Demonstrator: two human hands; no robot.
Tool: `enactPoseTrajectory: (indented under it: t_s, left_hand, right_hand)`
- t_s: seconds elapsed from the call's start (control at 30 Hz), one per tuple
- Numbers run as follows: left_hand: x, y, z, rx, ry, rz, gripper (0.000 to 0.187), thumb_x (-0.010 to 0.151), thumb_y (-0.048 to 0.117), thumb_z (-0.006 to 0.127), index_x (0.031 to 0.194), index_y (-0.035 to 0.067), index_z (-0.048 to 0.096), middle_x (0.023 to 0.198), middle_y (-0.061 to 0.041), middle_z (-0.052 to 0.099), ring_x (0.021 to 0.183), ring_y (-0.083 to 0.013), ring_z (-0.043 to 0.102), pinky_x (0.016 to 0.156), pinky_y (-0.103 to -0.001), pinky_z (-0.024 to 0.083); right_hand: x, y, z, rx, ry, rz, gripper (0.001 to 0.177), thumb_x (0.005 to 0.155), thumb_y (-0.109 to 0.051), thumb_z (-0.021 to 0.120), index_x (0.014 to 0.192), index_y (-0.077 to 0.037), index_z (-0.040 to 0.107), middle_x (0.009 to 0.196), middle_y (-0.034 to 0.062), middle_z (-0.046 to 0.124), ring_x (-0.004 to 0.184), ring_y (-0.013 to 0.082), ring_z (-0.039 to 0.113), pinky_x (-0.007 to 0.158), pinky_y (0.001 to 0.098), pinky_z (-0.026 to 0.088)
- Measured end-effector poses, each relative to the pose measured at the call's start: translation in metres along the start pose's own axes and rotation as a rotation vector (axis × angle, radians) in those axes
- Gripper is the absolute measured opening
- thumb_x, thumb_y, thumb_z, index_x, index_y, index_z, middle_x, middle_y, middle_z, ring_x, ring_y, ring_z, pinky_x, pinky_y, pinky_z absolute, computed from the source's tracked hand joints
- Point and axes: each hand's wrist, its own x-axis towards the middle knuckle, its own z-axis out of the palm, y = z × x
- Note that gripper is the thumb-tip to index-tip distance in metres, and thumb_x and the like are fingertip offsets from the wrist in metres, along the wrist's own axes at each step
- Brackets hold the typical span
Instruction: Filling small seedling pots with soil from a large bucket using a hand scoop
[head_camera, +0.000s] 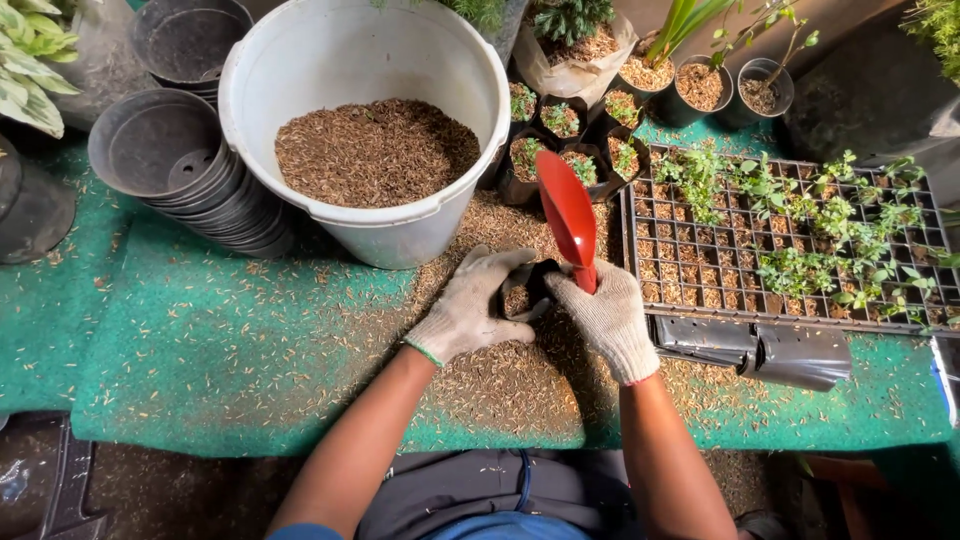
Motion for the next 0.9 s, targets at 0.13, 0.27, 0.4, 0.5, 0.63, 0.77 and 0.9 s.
enactPoseTrajectory:
  t_s: [0.13,0.27,0.4,0.5,0.63,0.77,0.9]
  left_hand:
    - [-0.004,-0.004,0.009,-0.088,0.157,0.025,0.085,0.064,0.046,0.095,0.137,0.019,0.062,0.124,-0.012,0.070,0.122,-0.0355,0.065,0.122,-0.061,0.026]
    - [-0.005,-0.009,0.020,-0.192,0.347,-0.064,0.070,0.061,0.026,0.100,0.125,0.022,0.071,0.104,-0.007,0.072,0.101,-0.0260,0.072,0.099,-0.043,0.055]
    - [-0.001,-0.013,0.037,-0.220,0.490,-0.034,0.071,0.059,0.028,0.102,0.124,0.021,0.074,0.101,-0.006,0.074,0.095,-0.0213,0.074,0.093,-0.037,0.059]
    - [-0.004,0.004,0.019,-0.278,0.552,-0.014,0.072,0.063,0.021,0.101,0.129,0.017,0.072,0.096,-0.006,0.071,0.091,-0.0165,0.068,0.091,-0.036,0.058]
    - [-0.005,0.009,0.003,-0.261,0.597,-0.008,0.078,0.063,0.019,0.101,0.135,0.017,0.069,0.097,-0.006,0.067,0.099,-0.0184,0.069,0.094,-0.034,0.057]
    - [-0.002,0.002,-0.009,-0.233,0.201,-0.302,0.116,0.053,0.021,0.100,0.155,0.020,0.045,0.141,-0.017,0.055,0.133,-0.0335,0.052,0.113,-0.044,0.045]
    - [0.003,0.016,-0.023,-0.247,0.157,-0.340,0.106,0.052,0.013,0.100,0.147,0.015,0.052,0.127,-0.014,0.062,0.122,-0.0273,0.060,0.103,-0.038,0.057]
  right_hand:
    - [-0.027,-0.015,-0.007,0.141,0.067,-0.042,0.031,0.098,-0.037,0.069,0.113,-0.009,0.070,0.088,0.0165,0.066,0.086,0.0267,0.063,0.088,0.0464,0.053]
    - [-0.043,0.022,-0.009,0.070,0.137,-0.082,0.032,0.102,-0.029,0.059,0.126,-0.007,0.064,0.105,0.0210,0.065,0.102,0.0324,0.065,0.095,0.0506,0.049]
    - [-0.048,0.047,0.001,0.014,0.197,-0.164,0.027,0.098,-0.025,0.068,0.118,-0.006,0.068,0.109,0.0215,0.069,0.105,0.0345,0.065,0.096,0.0498,0.048]
    - [-0.042,0.068,0.010,0.022,0.238,-0.131,0.030,0.097,-0.027,0.068,0.121,-0.009,0.068,0.110,0.0206,0.069,0.107,0.0356,0.066,0.100,0.0511,0.048]
    - [-0.051,0.045,0.010,-0.015,0.255,-0.101,0.033,0.097,-0.028,0.067,0.123,-0.008,0.067,0.113,0.0223,0.068,0.110,0.0391,0.065,0.102,0.0526,0.047]
    - [-0.042,0.087,0.020,-0.008,0.314,-0.070,0.034,0.096,-0.027,0.071,0.126,-0.011,0.065,0.111,0.0175,0.068,0.108,0.0332,0.066,0.101,0.0496,0.047]
    - [-0.043,0.080,0.024,-0.047,0.322,-0.038,0.034,0.095,-0.029,0.073,0.125,-0.014,0.066,0.110,0.0162,0.070,0.107,0.0347,0.067,0.099,0.0503,0.048]
